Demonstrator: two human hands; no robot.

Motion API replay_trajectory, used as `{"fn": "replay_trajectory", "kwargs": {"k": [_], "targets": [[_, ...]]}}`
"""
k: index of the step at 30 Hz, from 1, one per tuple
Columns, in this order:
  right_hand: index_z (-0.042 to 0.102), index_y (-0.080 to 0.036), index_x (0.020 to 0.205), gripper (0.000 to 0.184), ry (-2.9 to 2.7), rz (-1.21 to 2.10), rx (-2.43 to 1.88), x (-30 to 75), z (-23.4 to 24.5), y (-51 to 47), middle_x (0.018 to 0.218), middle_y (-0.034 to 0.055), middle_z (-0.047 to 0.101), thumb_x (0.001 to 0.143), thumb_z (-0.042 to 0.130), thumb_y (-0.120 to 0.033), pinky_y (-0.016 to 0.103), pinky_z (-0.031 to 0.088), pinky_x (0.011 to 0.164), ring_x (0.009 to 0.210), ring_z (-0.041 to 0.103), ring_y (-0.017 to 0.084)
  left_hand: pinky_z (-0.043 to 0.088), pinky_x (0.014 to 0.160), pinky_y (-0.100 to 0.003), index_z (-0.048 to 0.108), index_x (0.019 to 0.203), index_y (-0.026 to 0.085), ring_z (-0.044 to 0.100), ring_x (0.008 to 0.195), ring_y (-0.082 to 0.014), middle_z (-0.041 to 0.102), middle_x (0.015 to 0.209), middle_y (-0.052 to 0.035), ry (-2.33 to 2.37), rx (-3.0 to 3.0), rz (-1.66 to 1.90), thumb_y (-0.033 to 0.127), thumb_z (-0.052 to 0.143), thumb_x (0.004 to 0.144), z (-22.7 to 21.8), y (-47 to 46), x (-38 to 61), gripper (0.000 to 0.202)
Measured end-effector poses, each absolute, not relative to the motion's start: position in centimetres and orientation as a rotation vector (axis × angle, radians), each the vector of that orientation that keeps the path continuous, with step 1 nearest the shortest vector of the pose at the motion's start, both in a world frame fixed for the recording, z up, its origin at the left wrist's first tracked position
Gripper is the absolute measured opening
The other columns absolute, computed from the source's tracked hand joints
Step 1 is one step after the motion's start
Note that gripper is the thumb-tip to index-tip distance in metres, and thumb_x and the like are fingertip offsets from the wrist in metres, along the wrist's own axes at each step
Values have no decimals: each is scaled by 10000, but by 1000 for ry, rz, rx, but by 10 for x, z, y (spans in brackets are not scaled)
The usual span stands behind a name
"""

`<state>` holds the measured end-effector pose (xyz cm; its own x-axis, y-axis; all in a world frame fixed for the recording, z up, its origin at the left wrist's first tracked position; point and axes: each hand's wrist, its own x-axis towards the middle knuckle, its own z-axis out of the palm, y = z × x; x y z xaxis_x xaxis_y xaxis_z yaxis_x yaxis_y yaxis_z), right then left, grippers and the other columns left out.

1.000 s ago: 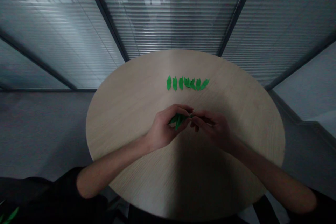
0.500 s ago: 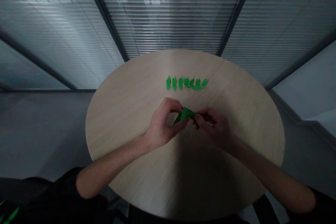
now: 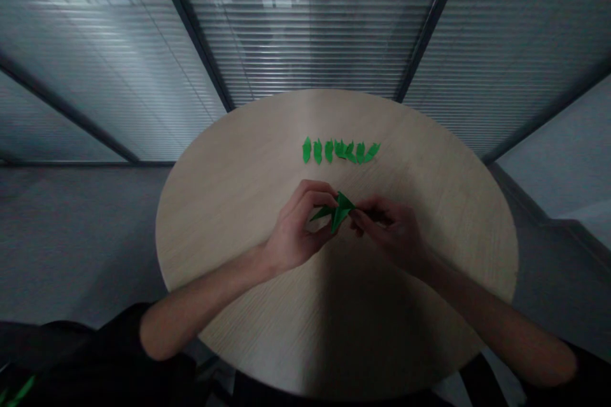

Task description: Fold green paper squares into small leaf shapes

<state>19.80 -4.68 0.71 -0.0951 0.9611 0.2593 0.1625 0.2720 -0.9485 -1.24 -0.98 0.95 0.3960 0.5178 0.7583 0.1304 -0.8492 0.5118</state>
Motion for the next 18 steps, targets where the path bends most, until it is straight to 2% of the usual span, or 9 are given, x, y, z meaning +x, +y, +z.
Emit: {"fn": "replay_trajectory", "kwargs": {"k": [8, 18], "targets": [[775, -203, 922, 330, -1527, 997, -1071, 199, 7, -46, 731, 28, 759, 933, 756, -532, 267, 616, 573, 607, 715, 153, 629, 829, -346, 599, 1143, 225, 678, 1047, -198, 668, 1156, -90, 599, 2269, 1474, 105, 738, 914, 8, -10, -11, 294], [803, -216, 891, 229, -1516, 1039, -1087, 199, 8, -47, 736, 24, 784, 909, 796, -444, 253, 606, 575, 609, 726, 149, 634, 860, -369, 602, 1155, 226, 677, 1074, -206, 665, 1174, -99, 578, 2295, 1470, 99, 738, 912, 9, -11, -12, 306]]}}
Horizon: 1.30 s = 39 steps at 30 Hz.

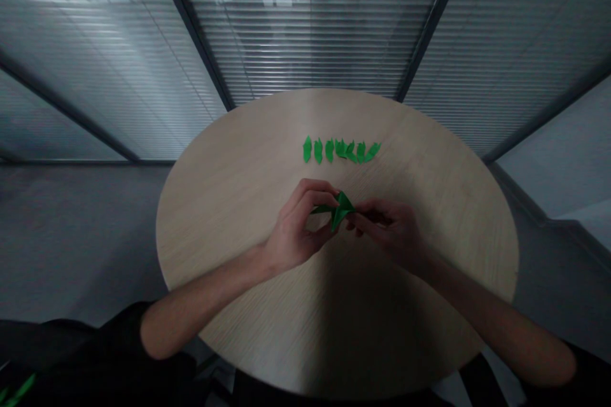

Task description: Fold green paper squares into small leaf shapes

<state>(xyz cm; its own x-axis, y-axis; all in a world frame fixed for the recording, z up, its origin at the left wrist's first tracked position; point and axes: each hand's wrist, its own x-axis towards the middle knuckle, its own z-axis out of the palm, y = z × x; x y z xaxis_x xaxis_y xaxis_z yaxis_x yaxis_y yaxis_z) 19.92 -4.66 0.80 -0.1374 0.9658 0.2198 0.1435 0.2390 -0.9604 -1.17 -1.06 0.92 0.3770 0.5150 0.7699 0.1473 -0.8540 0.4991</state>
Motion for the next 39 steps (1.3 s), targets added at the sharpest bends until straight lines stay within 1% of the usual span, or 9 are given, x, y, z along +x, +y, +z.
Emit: {"fn": "replay_trajectory", "kwargs": {"k": [5, 10, 14, 18, 22, 25, 28, 32, 39], "targets": [[784, -205, 828, 281, -1498, 1041, -1098, 199, 9, -47, 709, 28, 779, 881, 822, -479, 252, 604, 567, 591, 721, 147, 640, 850, -368, 606, 1151, 230, 687, 1068, -207, 667, 1169, -101, 564, 2299, 1460, 96, 732, 914, 10, -12, -12, 300], [767, -198, 817, 310, -1458, 1096, -1087, 200, 7, -47, 712, 30, 780, 865, 839, -495, 234, 598, 573, 597, 725, 139, 647, 868, -379, 605, 1162, 227, 681, 1083, -211, 660, 1181, -105, 557, 2296, 1463, 87, 732, 908, 8, -11, -12, 316], [751, -194, 800, 349, -1434, 1136, -1084, 199, 6, -46, 701, 30, 769, 847, 848, -526, 245, 599, 569, 597, 720, 145, 653, 859, -355, 606, 1157, 209, 680, 1074, -202, 661, 1175, -107, 529, 2315, 1474, 75, 731, 908, 7, -10, -12, 309], [767, -195, 841, 329, -1432, 1178, -1056, 199, 7, -45, 726, 30, 774, 854, 843, -515, 241, 599, 569, 596, 711, 137, 657, 851, -369, 599, 1161, 212, 682, 1067, -207, 661, 1180, -107, 530, 2307, 1454, 79, 718, 914, 7, -10, -12, 304], [793, -196, 894, 307, -1456, 1203, -1039, 198, 11, -45, 752, 36, 785, 874, 828, -501, 231, 592, 566, 604, 707, 132, 661, 825, -358, 596, 1172, 213, 685, 1067, -207, 653, 1185, -106, 529, 2289, 1450, 74, 710, 923, 6, -10, -12, 307], [794, -196, 863, 311, -1471, 1169, -1044, 198, 12, -46, 737, 35, 781, 883, 819, -506, 223, 576, 547, 577, 687, 121, 661, 829, -362, 596, 1175, 207, 684, 1073, -210, 647, 1182, -112, 509, 2299, 1450, 85, 716, 925, 7, -10, -12, 303], [778, -193, 813, 324, -1471, 1143, -1051, 197, 13, -46, 707, 31, 769, 874, 830, -507, 217, 572, 537, 563, 683, 119, 658, 866, -382, 597, 1178, 199, 675, 1087, -214, 649, 1186, -120, 490, 2314, 1439, 87, 708, 925, 8, -10, -12, 298], [763, -189, 787, 327, -1470, 1122, -1049, 197, 12, -47, 683, 27, 758, 865, 837, -499, 209, 571, 534, 555, 684, 117, 659, 886, -394, 596, 1187, 211, 677, 1092, -214, 648, 1197, -116, 490, 2315, 1423, 83, 699, 922, 7, -10, -12, 312], [746, -186, 798, 272, -1496, 1019, -1051, 198, 11, -47, 661, 17, 744, 884, 813, -436, 209, 566, 535, 548, 683, 120, 668, 877, -378, 604, 1186, 197, 691, 1090, -216, 633, 1192, -123, 459, 2333, 1419, 70, 711, 909, 9, -11, -11, 322]]}}
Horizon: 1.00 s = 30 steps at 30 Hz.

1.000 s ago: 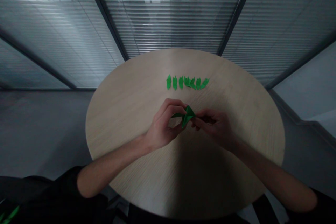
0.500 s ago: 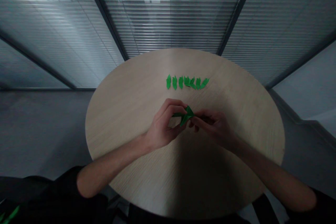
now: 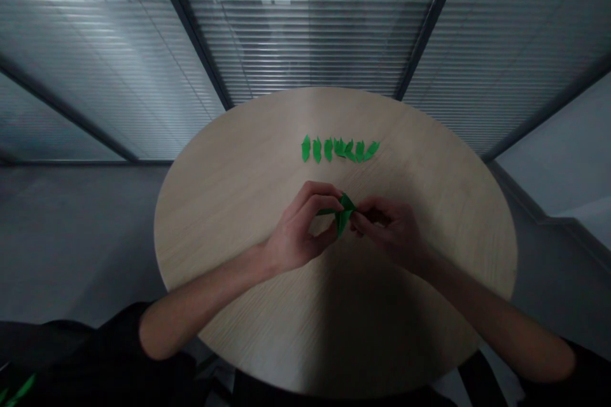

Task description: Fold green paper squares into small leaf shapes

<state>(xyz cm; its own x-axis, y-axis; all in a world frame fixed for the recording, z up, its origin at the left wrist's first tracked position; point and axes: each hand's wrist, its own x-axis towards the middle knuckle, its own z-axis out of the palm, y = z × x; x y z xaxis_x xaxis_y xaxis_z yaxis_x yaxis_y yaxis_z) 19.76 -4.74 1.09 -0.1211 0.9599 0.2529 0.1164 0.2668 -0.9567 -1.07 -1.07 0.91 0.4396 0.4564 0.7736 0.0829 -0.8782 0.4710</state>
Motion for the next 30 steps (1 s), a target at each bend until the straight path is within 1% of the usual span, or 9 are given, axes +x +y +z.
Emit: {"fn": "replay_trajectory", "kwargs": {"k": [3, 6, 10, 13, 20, 24, 30], "targets": [[740, -189, 817, 220, -1525, 969, -1050, 198, 9, -47, 677, 15, 749, 898, 786, -388, 213, 565, 544, 556, 687, 122, 670, 877, -387, 600, 1187, 201, 695, 1092, -220, 632, 1195, -124, 470, 2353, 1404, 76, 701, 918, 10, -11, -11, 314], [756, -191, 876, 159, -1582, 934, -1049, 198, 9, -47, 702, 11, 754, 924, 747, -343, 212, 561, 556, 570, 689, 120, 669, 886, -396, 593, 1197, 211, 695, 1104, -223, 632, 1207, -121, 485, 2362, 1402, 76, 705, 916, 10, -11, -11, 332], [778, -194, 925, 157, -1652, 901, -1042, 199, 11, -48, 734, 15, 770, 962, 704, -328, 216, 565, 571, 584, 698, 121, 664, 896, -410, 593, 1195, 215, 690, 1117, -234, 640, 1210, -123, 482, 2364, 1418, 69, 713, 904, 9, -10, -11, 348], [783, -197, 904, 192, -1645, 900, -1050, 199, 10, -48, 730, 18, 769, 970, 704, -358, 221, 568, 565, 580, 699, 125, 664, 889, -414, 593, 1194, 217, 695, 1113, -239, 639, 1212, -125, 471, 2355, 1415, 69, 707, 906, 10, -10, -11, 343], [767, -200, 849, 292, -1550, 943, -1075, 198, 10, -48, 672, 9, 738, 932, 753, -480, 225, 562, 528, 543, 676, 125, 668, 884, -413, 602, 1181, 204, 702, 1108, -240, 630, 1203, -127, 457, 2356, 1427, 89, 697, 927, 11, -12, -9, 295], [759, -204, 838, 321, -1547, 940, -1085, 198, 11, -49, 633, -1, 712, 924, 762, -513, 233, 549, 524, 531, 661, 127, 673, 888, -410, 597, 1184, 216, 703, 1114, -234, 624, 1206, -116, 478, 2359, 1413, 71, 694, 923, 11, -13, -8, 314], [764, -210, 826, 324, -1534, 879, -1083, 198, 8, -48, 666, 7, 729, 917, 765, -520, 241, 537, 523, 544, 654, 129, 672, 915, -414, 596, 1198, 214, 696, 1133, -228, 621, 1228, -113, 486, 2373, 1403, 56, 695, 916, 10, -15, -9, 337]]}}
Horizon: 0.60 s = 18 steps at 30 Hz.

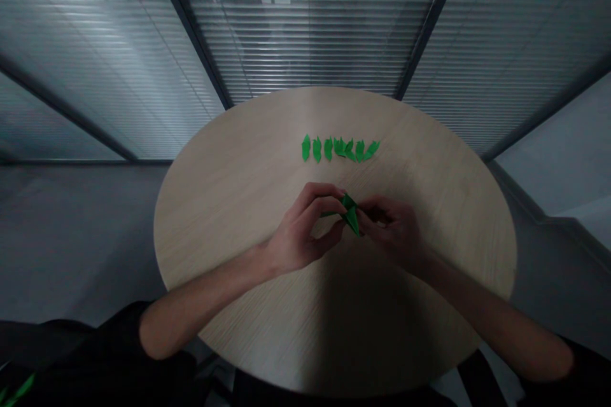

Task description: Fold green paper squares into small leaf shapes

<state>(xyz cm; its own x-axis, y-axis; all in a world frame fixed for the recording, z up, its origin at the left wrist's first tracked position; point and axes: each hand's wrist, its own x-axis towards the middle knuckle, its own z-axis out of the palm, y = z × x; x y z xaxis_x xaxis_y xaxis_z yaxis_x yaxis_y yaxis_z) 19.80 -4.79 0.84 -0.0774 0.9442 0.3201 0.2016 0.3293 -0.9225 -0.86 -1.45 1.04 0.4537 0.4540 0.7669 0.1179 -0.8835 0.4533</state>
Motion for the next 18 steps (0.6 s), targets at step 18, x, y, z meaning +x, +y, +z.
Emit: {"fn": "replay_trajectory", "kwargs": {"k": [18], "targets": [[755, -214, 832, 265, -1548, 826, -1115, 198, 7, -49, 675, 5, 721, 930, 749, -460, 256, 530, 536, 567, 659, 141, 660, 953, -430, 598, 1234, 200, 686, 1173, -241, 622, 1256, -133, 459, 2383, 1379, 97, 721, 935, 8, -14, -8, 339]]}}
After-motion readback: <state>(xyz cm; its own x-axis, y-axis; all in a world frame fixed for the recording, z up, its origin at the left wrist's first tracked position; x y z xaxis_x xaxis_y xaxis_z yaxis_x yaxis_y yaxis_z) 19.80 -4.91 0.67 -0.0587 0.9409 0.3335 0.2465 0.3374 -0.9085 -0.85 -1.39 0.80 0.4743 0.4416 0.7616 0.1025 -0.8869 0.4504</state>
